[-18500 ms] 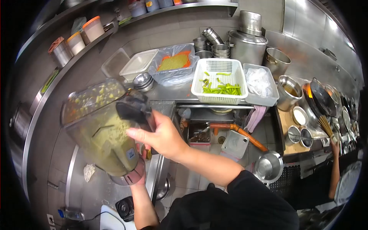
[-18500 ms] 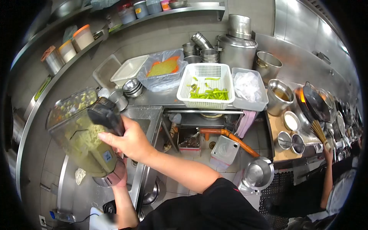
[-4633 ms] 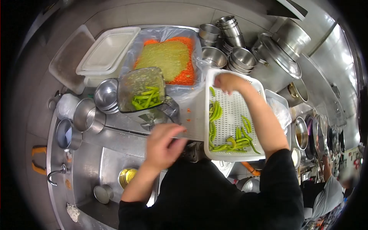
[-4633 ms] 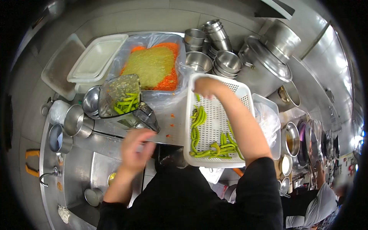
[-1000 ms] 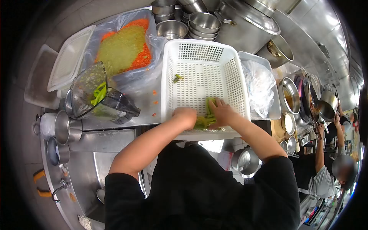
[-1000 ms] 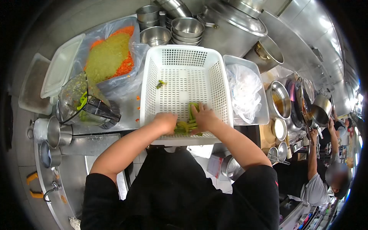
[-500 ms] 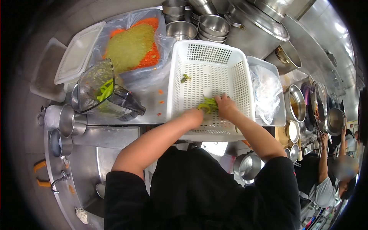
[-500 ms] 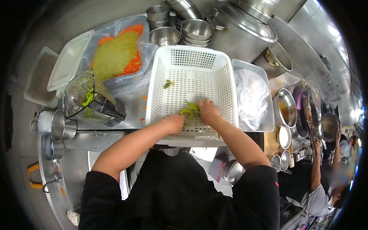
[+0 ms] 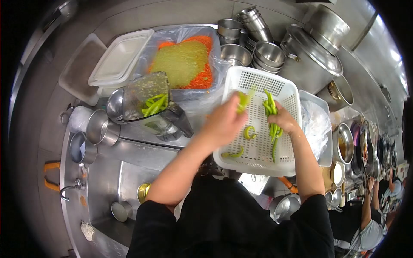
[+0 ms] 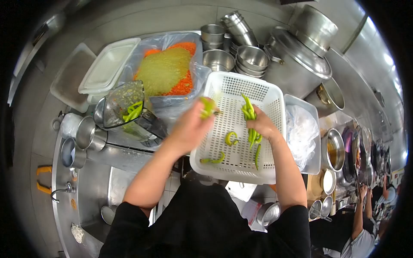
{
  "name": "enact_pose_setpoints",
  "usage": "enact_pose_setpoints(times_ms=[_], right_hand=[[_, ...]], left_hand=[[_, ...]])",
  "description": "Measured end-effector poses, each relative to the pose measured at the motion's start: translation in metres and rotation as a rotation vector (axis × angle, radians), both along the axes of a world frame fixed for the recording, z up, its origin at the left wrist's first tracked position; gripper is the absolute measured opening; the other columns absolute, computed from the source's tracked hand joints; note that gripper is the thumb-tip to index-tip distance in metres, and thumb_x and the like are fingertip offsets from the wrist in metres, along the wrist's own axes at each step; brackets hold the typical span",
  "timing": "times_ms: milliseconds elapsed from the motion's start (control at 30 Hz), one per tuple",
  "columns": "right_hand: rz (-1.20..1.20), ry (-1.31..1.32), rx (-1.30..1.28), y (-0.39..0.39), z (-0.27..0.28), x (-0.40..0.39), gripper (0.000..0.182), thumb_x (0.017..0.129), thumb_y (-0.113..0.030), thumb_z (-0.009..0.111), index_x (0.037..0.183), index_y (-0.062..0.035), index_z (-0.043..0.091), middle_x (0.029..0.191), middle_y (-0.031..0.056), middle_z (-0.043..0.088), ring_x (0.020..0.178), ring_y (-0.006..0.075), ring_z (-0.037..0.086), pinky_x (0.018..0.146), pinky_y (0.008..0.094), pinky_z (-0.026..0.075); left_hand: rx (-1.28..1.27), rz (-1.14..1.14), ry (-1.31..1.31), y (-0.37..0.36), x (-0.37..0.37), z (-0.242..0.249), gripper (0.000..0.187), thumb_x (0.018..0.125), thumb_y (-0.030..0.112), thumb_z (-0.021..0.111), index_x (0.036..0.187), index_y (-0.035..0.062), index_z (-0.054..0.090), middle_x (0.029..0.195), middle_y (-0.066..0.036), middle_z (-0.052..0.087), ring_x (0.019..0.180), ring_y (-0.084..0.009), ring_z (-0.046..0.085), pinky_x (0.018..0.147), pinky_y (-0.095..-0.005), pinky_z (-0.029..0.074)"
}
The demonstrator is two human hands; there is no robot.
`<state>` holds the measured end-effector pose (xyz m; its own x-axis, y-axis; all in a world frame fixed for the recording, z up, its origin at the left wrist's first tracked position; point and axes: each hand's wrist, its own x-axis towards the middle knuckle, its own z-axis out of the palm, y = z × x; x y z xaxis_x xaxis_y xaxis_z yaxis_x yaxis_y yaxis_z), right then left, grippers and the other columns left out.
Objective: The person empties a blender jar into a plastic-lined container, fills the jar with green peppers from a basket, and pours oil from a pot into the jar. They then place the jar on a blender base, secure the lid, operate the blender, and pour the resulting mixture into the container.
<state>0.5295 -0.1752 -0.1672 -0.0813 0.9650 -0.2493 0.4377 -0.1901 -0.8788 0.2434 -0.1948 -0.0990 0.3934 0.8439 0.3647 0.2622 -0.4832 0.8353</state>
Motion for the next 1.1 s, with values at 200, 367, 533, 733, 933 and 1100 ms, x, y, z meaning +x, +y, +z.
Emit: enact_pose_setpoints(times_ms=[200,367,533,733,933,1100], right_hand=[[0.129,0.184,0.478,0.045,0.139,-0.128,0.066,0.069,-0.002,0.064,0.134,-0.0038,0.050,0.108,0.0038,0.060,0.096,0.0139,0.057,0.087,0.0271,0.046],[0.185,0.563,0.825,0.089,0.188,-0.266,0.055,0.074,-0.009,0.068,0.125,-0.0027,0.047,0.098,0.0084,0.062,0.086,0.0191,0.062,0.076,0.0330,0.052],[0.330,0.242,0.617,0.080,0.149,-0.347,0.063,0.074,-0.020,0.073,0.128,-0.0019,0.047,0.109,0.0170,0.064,0.100,0.0262,0.063,0.088,0.0364,0.051],[0.562,0.040,0.669,0.058,0.133,-0.299,0.061,0.081,-0.024,0.076,0.133,-0.0044,0.051,0.125,0.0113,0.058,0.117,0.0206,0.055,0.100,0.0355,0.046],[0.260,-0.295,0.474,0.054,0.114,-0.125,0.032,0.086,-0.023,0.067,0.113,-0.0058,0.062,0.098,0.0104,0.068,0.092,0.0195,0.064,0.082,0.0331,0.050],[0.265,-0.941,-0.039,0.017,-0.003,-0.009,0.034,0.084,-0.033,0.069,0.105,-0.0052,0.063,0.090,0.0167,0.069,0.086,0.0333,0.066,0.080,0.0413,0.051]], left_hand=[[0.008,0.339,-0.424,0.043,-0.152,0.060,0.020,0.092,0.009,0.054,0.111,0.0022,0.052,0.098,-0.008,0.062,0.090,-0.0177,0.064,0.082,-0.0310,0.048],[-0.045,0.412,-0.147,0.051,-0.214,0.038,0.034,0.093,0.014,0.057,0.124,0.0007,0.055,0.114,-0.010,0.062,0.109,-0.0192,0.059,0.095,-0.0317,0.045],[0.094,0.700,-0.417,0.032,-0.250,0.049,0.044,0.095,0.028,0.059,0.129,0.0010,0.054,0.123,-0.012,0.060,0.116,-0.0200,0.055,0.101,-0.0304,0.039],[0.123,0.689,-0.147,0.032,-0.250,0.027,0.051,0.096,0.037,0.058,0.131,0.0007,0.053,0.126,-0.017,0.059,0.120,-0.0250,0.055,0.102,-0.0346,0.040],[0.327,0.467,-0.191,-0.006,-0.183,0.037,0.032,0.092,0.018,0.062,0.119,0.0009,0.061,0.114,-0.017,0.064,0.106,-0.0278,0.061,0.096,-0.0355,0.045],[0.183,-0.233,0.162,-0.034,-0.058,-0.005,0.019,0.088,0.014,0.060,0.101,-0.0006,0.064,0.102,-0.013,0.067,0.088,-0.0292,0.065,0.079,-0.0372,0.051]])
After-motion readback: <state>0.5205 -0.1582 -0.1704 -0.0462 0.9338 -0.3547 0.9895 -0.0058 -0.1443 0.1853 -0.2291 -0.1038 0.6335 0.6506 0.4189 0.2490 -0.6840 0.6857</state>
